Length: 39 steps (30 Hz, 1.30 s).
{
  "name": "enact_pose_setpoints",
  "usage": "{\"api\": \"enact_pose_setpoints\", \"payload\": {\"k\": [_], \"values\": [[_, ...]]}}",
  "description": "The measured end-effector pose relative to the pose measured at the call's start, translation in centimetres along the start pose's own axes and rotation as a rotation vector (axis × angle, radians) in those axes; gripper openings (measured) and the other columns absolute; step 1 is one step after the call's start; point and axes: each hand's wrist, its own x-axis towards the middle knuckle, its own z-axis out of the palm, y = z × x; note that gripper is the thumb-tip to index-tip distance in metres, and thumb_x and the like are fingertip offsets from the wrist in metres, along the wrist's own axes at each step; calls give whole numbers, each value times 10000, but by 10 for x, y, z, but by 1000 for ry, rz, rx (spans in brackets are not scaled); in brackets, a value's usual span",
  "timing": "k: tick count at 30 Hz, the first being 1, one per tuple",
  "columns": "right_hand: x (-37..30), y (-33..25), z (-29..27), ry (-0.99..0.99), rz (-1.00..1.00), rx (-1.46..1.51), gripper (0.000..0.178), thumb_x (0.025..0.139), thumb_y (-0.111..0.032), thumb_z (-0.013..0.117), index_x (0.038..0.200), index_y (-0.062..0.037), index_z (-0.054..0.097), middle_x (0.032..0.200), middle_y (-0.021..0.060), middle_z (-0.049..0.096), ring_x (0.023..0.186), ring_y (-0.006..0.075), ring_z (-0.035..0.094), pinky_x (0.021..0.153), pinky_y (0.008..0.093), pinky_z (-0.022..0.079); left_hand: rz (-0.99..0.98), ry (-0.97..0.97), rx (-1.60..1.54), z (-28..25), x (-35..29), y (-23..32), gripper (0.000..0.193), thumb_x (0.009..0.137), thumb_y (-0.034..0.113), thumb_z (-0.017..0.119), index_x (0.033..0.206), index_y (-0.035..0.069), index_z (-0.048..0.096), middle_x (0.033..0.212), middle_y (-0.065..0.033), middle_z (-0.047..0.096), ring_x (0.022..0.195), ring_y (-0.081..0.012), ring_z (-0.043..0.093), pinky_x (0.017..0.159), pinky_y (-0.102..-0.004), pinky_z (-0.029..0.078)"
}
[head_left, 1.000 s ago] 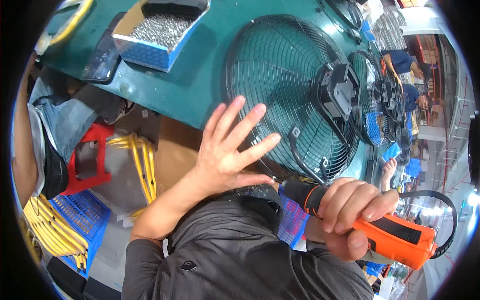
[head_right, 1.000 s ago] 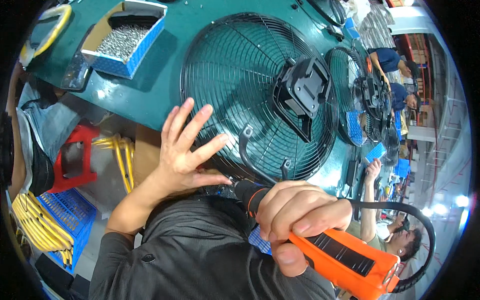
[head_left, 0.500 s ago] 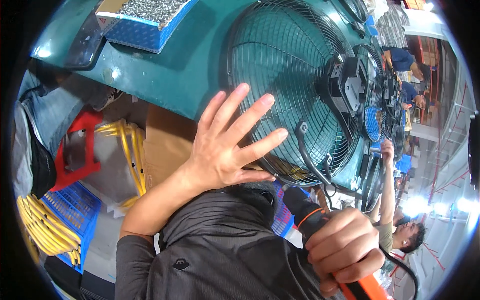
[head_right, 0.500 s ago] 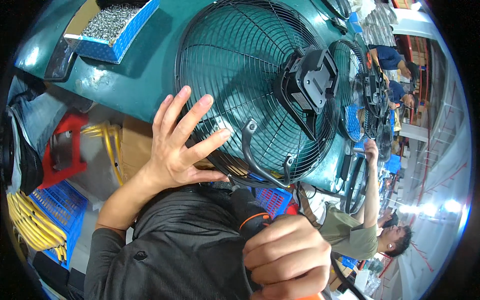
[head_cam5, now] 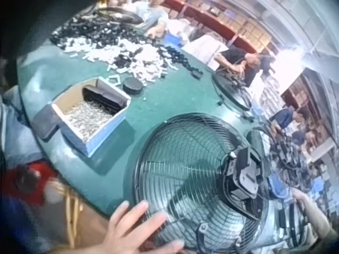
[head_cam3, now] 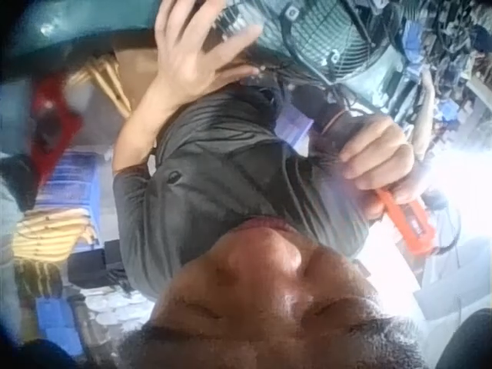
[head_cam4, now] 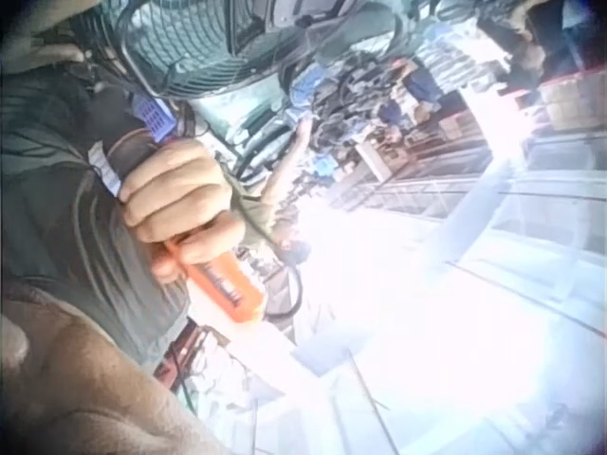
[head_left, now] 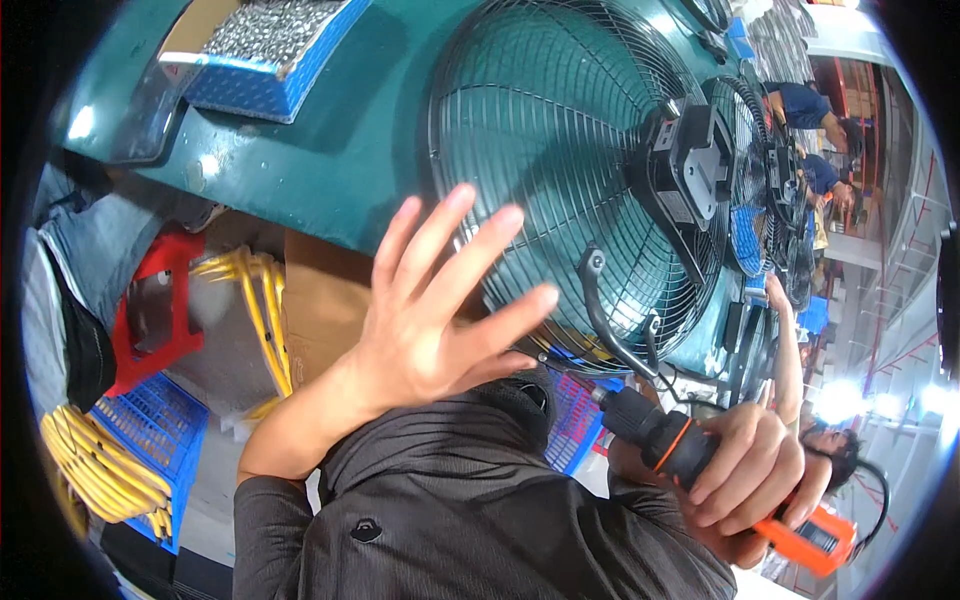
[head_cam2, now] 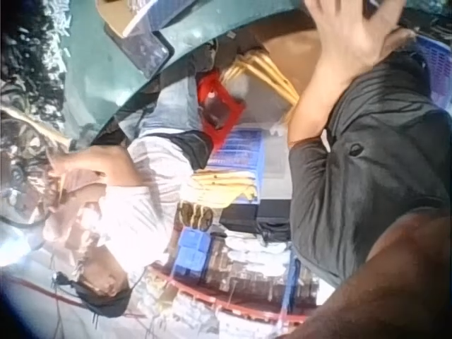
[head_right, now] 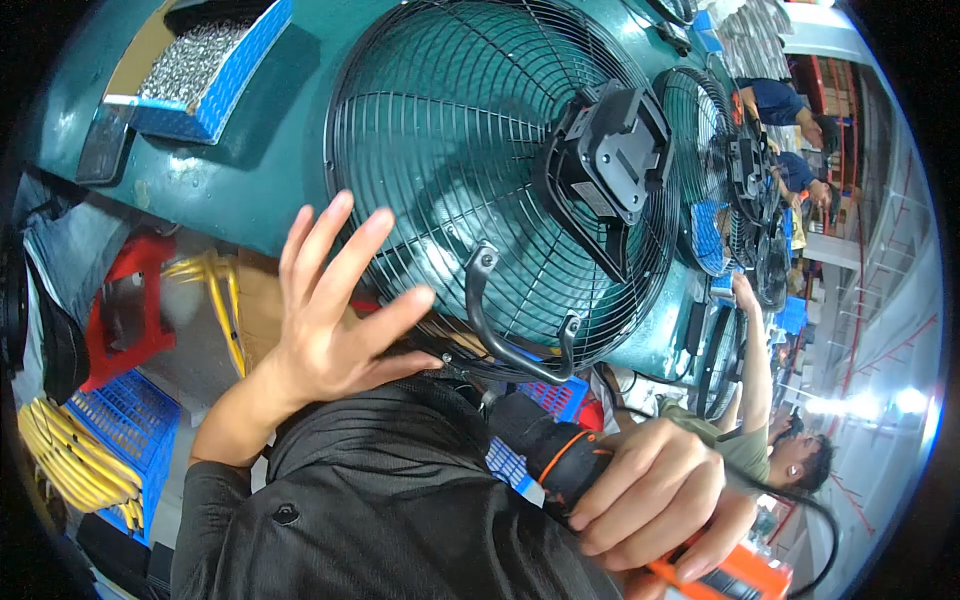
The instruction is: Assembling components of a fan using an electric screwdriver.
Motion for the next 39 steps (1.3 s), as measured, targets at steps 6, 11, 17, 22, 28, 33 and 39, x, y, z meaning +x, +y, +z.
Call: {"api": "enact_pose_setpoints", "payload": {"k": [6, 11, 17, 22, 28, 33, 39], "values": [[-10, -26, -32, 261, 343, -29, 399, 930, -289, 719, 1129, -53, 466, 731, 50, 617, 557, 150, 629, 538, 284, 545, 430, -245, -35, -23, 19, 23, 290, 677, 167, 705, 935, 37, 737, 932, -68, 639, 850, -201, 627, 898, -412, 563], [-36, -27, -41, 381, 404, 112, 439, 935, -356, 697, 1108, -31, 459, 725, 67, 581, 523, 169, 581, 513, 309, 497, 712, -577, 121, -34, 52, 32, 288, 717, 245, 625, 842, -6, 692, 886, -81, 585, 781, -195, 556, 720, -337, 480], [-56, -25, -48, 448, 450, 174, 453, 916, -346, 714, 1095, -22, 454, 693, 63, 536, 489, 160, 520, 470, 288, 453, 1055, -659, 338, -32, 74, 49, 321, 800, 284, 575, 759, -18, 675, 836, -89, 560, 764, -245, 569, 685, -391, 462], [-66, -25, -62, 437, 449, 224, 450, 913, -345, 713, 1080, -24, 446, 658, 55, 524, 435, 146, 476, 432, 273, 428, 1239, -625, 360, -20, 82, 55, 367, 818, 300, 554, 732, -39, 663, 757, -108, 558, 669, -259, 558, 643, -410, 449], [-65, -16, -65, 402, 443, 243, 446, 932, -342, 686, 1071, -28, 401, 642, 62, 486, 427, 134, 447, 402, 256, 411, 1318, -774, 312, -11, 86, 61, 347, 856, 288, 561, 751, -20, 681, 770, -94, 588, 680, -246, 582, 620, -421, 442], [-60, -17, -66, 322, 483, 304, 553, 913, -507, 708, 1094, -23, 510, 713, 83, 528, 525, 174, 488, 491, 300, 429, 1185, -624, 335, -20, 82, 65, 274, 837, 273, 581, 755, 24, 665, 774, -63, 571, 699, -216, 575, 643, -382, 439], [-57, -21, -72, 342, 549, 526, 1028, 769, -947, 458, 1080, 23, 598, 693, 126, 554, 559, 211, 496, 532, 316, 408, 628, -772, 353, -96, 57, 43, 154, 763, 228, 629, 755, 85, 571, 775, -28, 543, 742, -203, 577, 656, -336, 439]]}}
